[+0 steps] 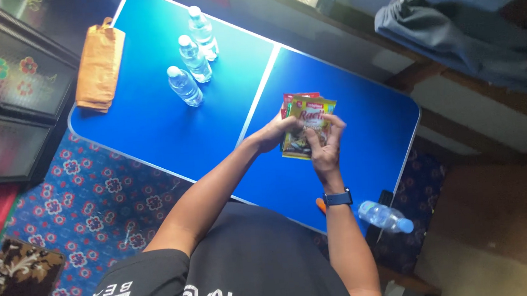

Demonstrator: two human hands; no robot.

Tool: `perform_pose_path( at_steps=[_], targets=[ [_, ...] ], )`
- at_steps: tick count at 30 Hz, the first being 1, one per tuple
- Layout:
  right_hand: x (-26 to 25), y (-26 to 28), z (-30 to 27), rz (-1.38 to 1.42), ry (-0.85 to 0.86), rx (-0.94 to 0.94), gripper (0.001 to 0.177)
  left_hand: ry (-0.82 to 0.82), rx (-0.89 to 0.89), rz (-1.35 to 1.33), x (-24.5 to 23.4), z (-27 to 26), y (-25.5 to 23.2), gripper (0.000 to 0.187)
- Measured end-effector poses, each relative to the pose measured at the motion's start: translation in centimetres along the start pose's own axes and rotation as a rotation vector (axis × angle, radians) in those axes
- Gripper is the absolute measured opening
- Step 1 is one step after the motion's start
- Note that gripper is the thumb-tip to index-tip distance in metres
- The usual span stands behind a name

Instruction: The person folds a brown tote bag and places it on a blue table. They then pick up various grocery items including bottles, snack packets, and boxes, and move them to a green plastic storage cart, organizing them by type.

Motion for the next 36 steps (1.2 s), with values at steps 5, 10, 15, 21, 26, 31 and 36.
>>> perform_pose_path(
  at_steps=[5, 10, 15, 21, 26, 31, 36],
  targets=[
    [0.5, -2.1, 1.7, 0.158, 0.192, 0.139, 0.087, -0.075, 0.102, -0.001, -1.1, -1.9, 0.3, 0.099],
    [6.0, -5.6, 0.8, 0.241, 0.538, 0.318, 0.07, -0.318, 0.208, 0.098, -3.9, -7.5, -0.6, 0.103],
    [14.0, -5.1, -2.5, 0.314, 0.663, 0.326, 0.071, -0.437, 0.288, 0.059, -5.7, -16.9, -2.0, 0.098],
    [27.0, -2.2, -9.5, 0.169, 0.926, 0.223, 0.065, -0.535, 0.662, 0.041, -9.6, -31.7, -3.2, 0.087],
    [39.7, -0.4, -19.9, 0.097, 1.202, 0.091, 0.056, -0.758, 0.925, 0.042, -13.3, -48.9, -1.1, 0.079],
    [51.9, 0.7, -34.9, 0.137, 1.42, 0.119, 0.056, -1.006, 1.049, -0.22, -16.7, -66.2, 4.9, 0.077],
    [63.0, 2.4, -49.7, 0.108, 1.625, 0.173, 0.056, -1.159, 1.252, -0.172, -16.5, -83.5, 7.8, 0.068]
  ],
)
Point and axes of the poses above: each hand's wrist, its own z-axis towards the middle knuckle, its own x-axis out of the palm, y = z × x, the point moved 8 cm from there along z, towards the middle knuckle, and after that the axes turned 11 degrees about -z, right-handed, at the moved point
